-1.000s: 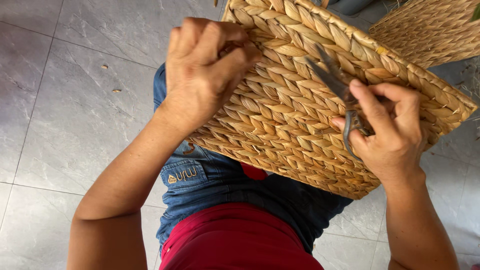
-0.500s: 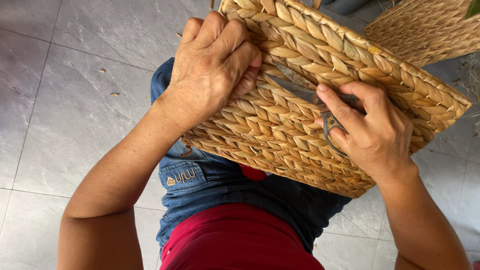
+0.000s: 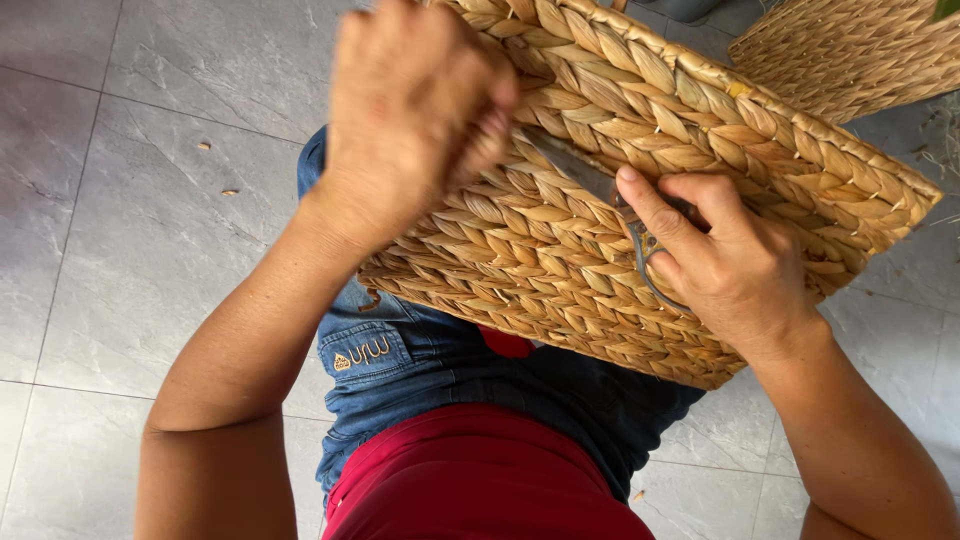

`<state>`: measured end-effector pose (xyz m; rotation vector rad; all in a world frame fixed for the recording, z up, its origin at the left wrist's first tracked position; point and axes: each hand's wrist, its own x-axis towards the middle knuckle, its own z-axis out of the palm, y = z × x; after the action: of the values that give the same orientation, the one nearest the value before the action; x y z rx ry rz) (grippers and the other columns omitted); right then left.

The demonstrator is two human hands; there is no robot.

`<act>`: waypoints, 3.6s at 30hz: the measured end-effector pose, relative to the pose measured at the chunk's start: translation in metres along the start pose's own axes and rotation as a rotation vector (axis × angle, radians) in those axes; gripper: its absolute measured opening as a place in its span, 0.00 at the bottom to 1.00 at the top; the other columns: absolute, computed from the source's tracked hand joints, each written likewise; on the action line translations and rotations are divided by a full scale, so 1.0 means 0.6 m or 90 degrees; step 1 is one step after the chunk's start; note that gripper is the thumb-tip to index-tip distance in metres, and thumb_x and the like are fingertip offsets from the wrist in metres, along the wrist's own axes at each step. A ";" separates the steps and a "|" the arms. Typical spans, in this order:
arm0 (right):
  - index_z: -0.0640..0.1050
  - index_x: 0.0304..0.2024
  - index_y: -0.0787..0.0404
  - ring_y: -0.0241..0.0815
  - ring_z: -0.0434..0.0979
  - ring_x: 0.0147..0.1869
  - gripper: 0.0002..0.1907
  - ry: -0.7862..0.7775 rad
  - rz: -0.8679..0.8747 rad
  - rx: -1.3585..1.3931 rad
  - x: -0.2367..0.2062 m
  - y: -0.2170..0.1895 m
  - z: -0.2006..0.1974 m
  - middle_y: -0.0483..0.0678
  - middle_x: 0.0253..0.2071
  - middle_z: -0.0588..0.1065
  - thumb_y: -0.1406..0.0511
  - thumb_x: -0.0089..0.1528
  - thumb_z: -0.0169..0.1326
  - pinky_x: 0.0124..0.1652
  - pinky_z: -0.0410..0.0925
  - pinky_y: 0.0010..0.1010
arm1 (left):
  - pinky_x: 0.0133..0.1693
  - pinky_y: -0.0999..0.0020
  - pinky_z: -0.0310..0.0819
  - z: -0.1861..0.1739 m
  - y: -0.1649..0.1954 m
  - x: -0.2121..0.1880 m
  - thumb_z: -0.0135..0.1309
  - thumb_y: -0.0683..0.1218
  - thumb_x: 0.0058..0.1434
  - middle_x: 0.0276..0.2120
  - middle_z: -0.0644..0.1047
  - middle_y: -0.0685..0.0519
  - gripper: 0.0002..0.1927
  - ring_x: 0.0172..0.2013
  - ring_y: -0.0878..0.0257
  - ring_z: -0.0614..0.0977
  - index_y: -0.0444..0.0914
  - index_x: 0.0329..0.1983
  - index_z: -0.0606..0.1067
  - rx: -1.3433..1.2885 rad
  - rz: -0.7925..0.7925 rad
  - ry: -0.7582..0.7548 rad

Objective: The person sits on the floor with a woven water-hyacinth basket on their lap and wipes its surfaces with a green cloth. They then use scissors to trim the protruding straw ends and loose fibers along the basket's rim and sides, pulling off trimmed pieces by hand.

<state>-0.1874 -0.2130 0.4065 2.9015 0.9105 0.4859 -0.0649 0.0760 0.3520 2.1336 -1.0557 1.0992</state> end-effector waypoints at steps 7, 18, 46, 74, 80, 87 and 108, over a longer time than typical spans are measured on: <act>0.73 0.58 0.69 0.37 0.77 0.47 0.33 0.138 0.260 0.292 -0.049 0.019 0.006 0.52 0.52 0.68 0.77 0.52 0.71 0.39 0.76 0.24 | 0.57 0.56 0.73 -0.019 -0.052 -0.057 0.56 0.44 0.73 0.54 0.77 0.47 0.17 0.55 0.51 0.78 0.38 0.61 0.70 -0.153 -0.290 0.057; 0.77 0.63 0.69 0.36 0.73 0.48 0.24 0.164 0.369 0.161 -0.184 -0.025 0.019 0.50 0.60 0.63 0.84 0.66 0.63 0.43 0.73 0.20 | 0.49 0.62 0.76 -0.003 0.010 -0.074 0.58 0.50 0.77 0.48 0.77 0.44 0.19 0.48 0.52 0.79 0.36 0.64 0.70 -0.200 -0.351 -0.051; 0.81 0.62 0.53 0.37 0.74 0.45 0.37 0.023 0.232 0.067 -0.228 -0.028 0.018 0.48 0.58 0.68 0.68 0.50 0.78 0.42 0.75 0.25 | 0.44 0.64 0.64 0.030 0.167 -0.019 0.70 0.46 0.66 0.39 0.73 0.61 0.10 0.43 0.62 0.71 0.44 0.46 0.80 -0.269 -0.036 -0.133; 0.76 0.67 0.70 0.41 0.79 0.50 0.24 0.174 0.473 0.268 -0.334 -0.073 0.041 0.54 0.63 0.63 0.80 0.69 0.65 0.48 0.78 0.24 | 0.44 0.65 0.73 -0.102 0.127 -0.156 0.69 0.43 0.69 0.45 0.76 0.60 0.08 0.44 0.62 0.78 0.44 0.48 0.81 -0.164 -0.186 -0.221; 0.78 0.61 0.61 0.40 0.74 0.48 0.30 0.091 0.329 0.269 -0.253 -0.128 0.045 0.52 0.60 0.62 0.71 0.57 0.73 0.42 0.74 0.25 | 0.45 0.61 0.70 -0.076 0.153 -0.144 0.70 0.49 0.60 0.39 0.73 0.57 0.13 0.41 0.58 0.73 0.45 0.47 0.82 -0.157 -0.136 -0.242; 0.80 0.59 0.55 0.39 0.69 0.44 0.35 -0.016 0.256 0.286 -0.186 -0.155 0.047 0.48 0.57 0.66 0.70 0.48 0.73 0.45 0.71 0.31 | 0.43 0.60 0.68 -0.070 0.153 -0.128 0.67 0.43 0.63 0.37 0.71 0.53 0.09 0.41 0.56 0.74 0.41 0.41 0.78 -0.157 -0.152 -0.240; 0.78 0.61 0.59 0.34 0.72 0.38 0.36 -0.008 0.188 0.364 -0.176 -0.168 0.076 0.46 0.52 0.67 0.71 0.50 0.73 0.37 0.73 0.24 | 0.43 0.63 0.74 -0.073 0.142 -0.140 0.63 0.34 0.69 0.42 0.75 0.49 0.09 0.41 0.56 0.78 0.36 0.46 0.74 -0.293 -0.352 -0.176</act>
<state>-0.3100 -0.1884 0.3186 3.5813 0.7111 0.2468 -0.1849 0.0930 0.3128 2.0346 -0.6713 0.2758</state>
